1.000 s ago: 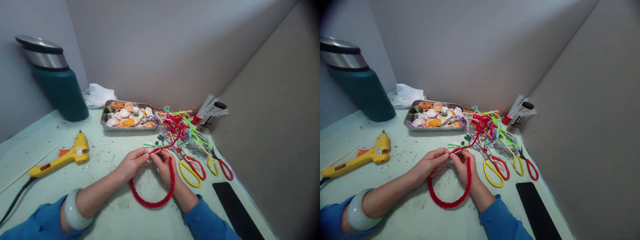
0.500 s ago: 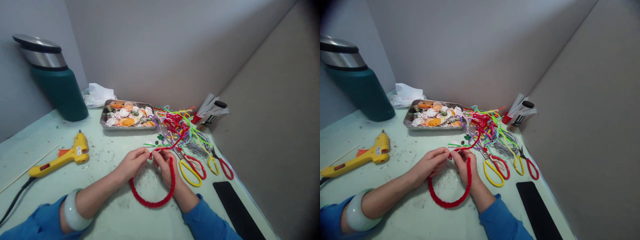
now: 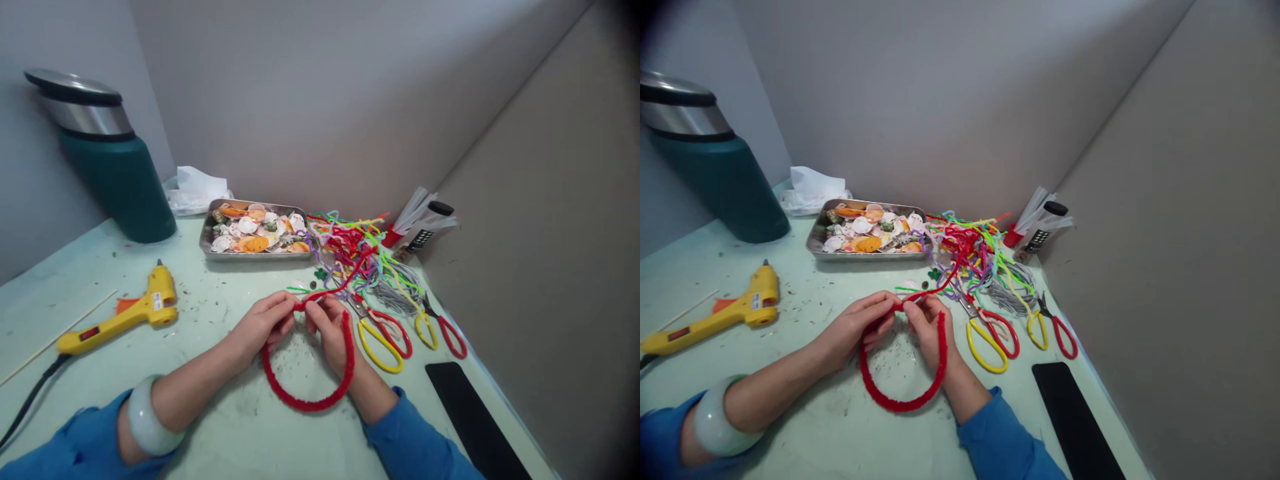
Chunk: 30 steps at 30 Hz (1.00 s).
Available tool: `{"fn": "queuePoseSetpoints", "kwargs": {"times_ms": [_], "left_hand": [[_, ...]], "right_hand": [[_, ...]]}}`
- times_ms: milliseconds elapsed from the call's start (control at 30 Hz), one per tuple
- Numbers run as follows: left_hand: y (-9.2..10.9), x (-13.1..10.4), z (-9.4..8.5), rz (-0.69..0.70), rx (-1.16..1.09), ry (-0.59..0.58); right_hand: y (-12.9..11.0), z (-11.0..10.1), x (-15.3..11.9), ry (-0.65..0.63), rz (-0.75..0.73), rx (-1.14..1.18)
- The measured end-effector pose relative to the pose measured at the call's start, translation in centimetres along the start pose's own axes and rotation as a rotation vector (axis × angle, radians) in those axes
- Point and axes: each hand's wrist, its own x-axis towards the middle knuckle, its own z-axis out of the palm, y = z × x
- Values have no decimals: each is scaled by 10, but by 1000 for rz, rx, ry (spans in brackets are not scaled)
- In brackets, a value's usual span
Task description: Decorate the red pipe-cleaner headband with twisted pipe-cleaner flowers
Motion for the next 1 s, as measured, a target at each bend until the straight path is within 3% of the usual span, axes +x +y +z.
{"fn": "queuePoseSetpoints", "kwargs": {"times_ms": [233,767,1000], "left_hand": [[6,-2,2,8,101,72],[5,-1,2,-35,26,22],[4,-1,0,-41,-24,5]], "right_hand": [[8,-1,1,-24,9,143],[6,-2,-2,-36,15,88],[3,-2,-2,-46,1,224]]}}
